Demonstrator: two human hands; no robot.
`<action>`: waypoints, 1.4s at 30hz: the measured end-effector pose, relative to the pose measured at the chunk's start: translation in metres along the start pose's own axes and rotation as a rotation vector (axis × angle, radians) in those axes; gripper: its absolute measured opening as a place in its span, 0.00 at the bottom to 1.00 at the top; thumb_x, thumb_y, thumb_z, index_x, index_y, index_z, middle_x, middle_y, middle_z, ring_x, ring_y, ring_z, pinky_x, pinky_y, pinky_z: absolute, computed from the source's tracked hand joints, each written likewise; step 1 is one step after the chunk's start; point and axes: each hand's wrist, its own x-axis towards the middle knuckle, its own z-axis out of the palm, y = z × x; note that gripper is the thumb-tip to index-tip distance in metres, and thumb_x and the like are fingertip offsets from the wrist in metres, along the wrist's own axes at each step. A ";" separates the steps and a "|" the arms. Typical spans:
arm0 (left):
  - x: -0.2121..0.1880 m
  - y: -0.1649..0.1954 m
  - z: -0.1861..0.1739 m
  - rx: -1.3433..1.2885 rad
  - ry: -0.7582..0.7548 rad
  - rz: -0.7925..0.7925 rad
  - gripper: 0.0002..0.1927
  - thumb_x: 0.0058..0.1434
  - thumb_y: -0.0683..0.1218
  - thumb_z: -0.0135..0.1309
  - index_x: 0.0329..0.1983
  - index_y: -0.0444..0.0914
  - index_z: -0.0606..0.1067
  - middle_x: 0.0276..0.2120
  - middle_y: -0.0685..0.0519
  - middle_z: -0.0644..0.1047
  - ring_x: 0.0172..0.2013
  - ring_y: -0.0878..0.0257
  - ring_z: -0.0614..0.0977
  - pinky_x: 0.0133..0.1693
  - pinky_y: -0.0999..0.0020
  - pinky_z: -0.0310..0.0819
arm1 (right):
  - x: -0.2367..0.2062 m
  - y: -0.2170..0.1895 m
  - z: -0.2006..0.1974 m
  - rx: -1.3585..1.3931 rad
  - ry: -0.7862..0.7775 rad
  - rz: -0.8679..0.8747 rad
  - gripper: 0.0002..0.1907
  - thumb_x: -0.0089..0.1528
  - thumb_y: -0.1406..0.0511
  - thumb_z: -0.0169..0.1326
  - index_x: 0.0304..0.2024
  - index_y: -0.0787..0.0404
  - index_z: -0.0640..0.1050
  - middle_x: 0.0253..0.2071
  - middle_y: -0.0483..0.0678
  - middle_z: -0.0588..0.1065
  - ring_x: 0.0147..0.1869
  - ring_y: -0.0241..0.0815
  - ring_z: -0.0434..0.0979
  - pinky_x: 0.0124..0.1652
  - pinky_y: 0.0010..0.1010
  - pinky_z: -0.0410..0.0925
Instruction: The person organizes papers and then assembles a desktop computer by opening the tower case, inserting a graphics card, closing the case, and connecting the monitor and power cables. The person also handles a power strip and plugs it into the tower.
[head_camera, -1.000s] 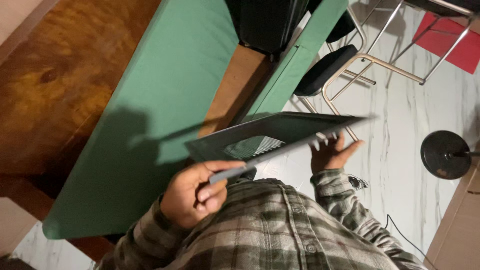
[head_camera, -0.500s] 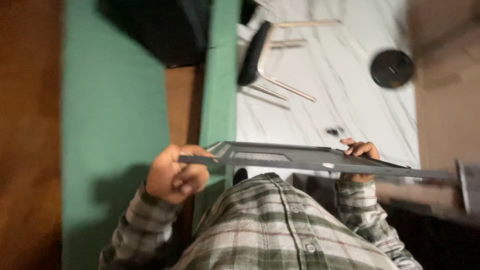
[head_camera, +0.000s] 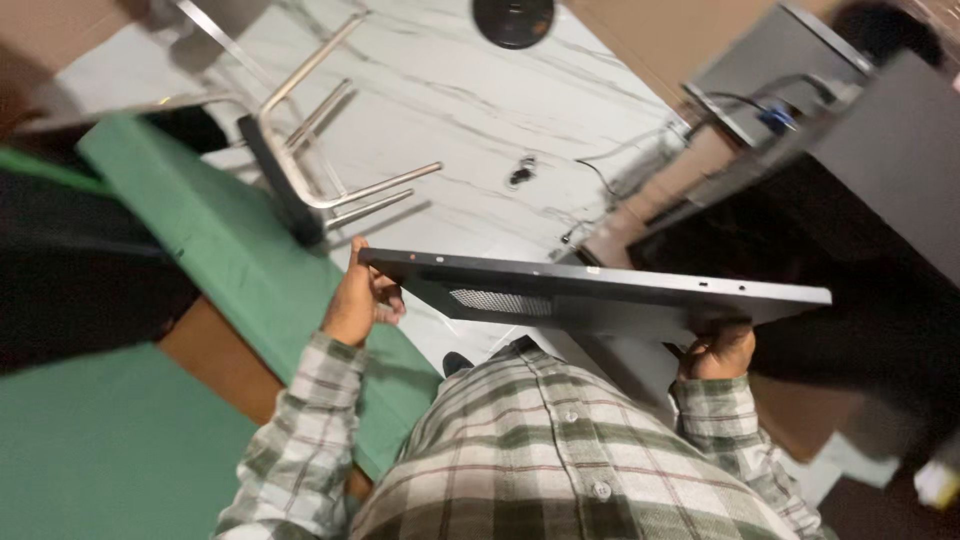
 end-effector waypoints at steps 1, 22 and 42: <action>0.014 -0.005 0.011 0.068 0.039 0.024 0.49 0.72 0.74 0.22 0.51 0.24 0.73 0.27 0.51 0.75 0.28 0.62 0.77 0.27 0.69 0.72 | -0.006 -0.001 -0.012 -0.007 0.014 -0.022 0.38 0.64 0.33 0.48 0.44 0.61 0.75 0.35 0.43 0.73 0.28 0.32 0.60 0.27 0.22 0.53; -0.042 0.028 0.288 0.735 -0.170 1.286 0.40 0.57 0.53 0.68 0.67 0.31 0.66 0.60 0.38 0.74 0.63 0.45 0.73 0.66 0.47 0.57 | -0.059 -0.167 -0.075 -0.828 0.219 -0.344 0.30 0.60 0.42 0.62 0.30 0.62 0.72 0.28 0.43 0.68 0.39 0.38 0.66 0.43 0.35 0.60; 0.114 0.008 0.340 -0.270 -0.583 0.631 0.18 0.67 0.48 0.55 0.51 0.28 0.77 0.37 0.52 0.76 0.32 0.67 0.66 0.36 0.72 0.57 | -0.031 -0.196 -0.085 -0.195 0.437 -0.318 0.20 0.61 0.74 0.64 0.55 0.65 0.75 0.47 0.44 0.76 0.51 0.34 0.78 0.52 0.23 0.74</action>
